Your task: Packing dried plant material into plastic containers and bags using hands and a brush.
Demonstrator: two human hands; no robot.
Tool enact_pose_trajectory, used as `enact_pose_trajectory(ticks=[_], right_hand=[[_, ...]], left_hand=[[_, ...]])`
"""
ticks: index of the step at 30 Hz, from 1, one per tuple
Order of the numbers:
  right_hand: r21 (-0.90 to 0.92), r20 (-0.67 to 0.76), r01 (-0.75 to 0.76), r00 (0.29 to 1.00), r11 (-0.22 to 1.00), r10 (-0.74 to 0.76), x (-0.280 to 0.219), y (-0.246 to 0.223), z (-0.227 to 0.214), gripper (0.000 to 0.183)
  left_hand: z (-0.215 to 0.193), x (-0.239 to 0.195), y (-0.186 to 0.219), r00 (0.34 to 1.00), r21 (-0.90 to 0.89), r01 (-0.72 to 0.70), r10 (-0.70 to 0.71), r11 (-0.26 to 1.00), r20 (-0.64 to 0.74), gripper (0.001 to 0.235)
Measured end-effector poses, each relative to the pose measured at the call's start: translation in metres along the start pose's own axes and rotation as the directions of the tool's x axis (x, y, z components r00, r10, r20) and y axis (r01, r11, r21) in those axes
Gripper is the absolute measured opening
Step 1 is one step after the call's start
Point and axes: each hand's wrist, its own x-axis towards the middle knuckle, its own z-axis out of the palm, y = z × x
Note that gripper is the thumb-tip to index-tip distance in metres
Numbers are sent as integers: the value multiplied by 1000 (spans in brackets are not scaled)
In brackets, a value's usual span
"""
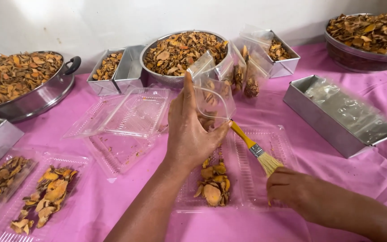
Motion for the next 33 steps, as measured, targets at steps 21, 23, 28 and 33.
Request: enact_pose_trajectory(ticks=[21, 23, 28, 33], right_hand=[[-113, 38, -271, 960, 956, 277, -41, 26, 16, 22], [-75, -110, -304, 949, 950, 296, -34, 25, 0, 19], [-56, -573, -287, 793, 956, 205, 16, -17, -82, 17], [-60, -721, -346, 664, 936, 199, 80, -44, -116, 16]], left_hand=[[11, -6, 2, 996, 34, -83, 82, 996, 35, 127], [10, -7, 7, 993, 80, -74, 66, 994, 95, 117], [10, -11, 20, 986, -54, -54, 62, 997, 155, 117], [15, -16, 25, 986, -95, -89, 101, 991, 136, 117]])
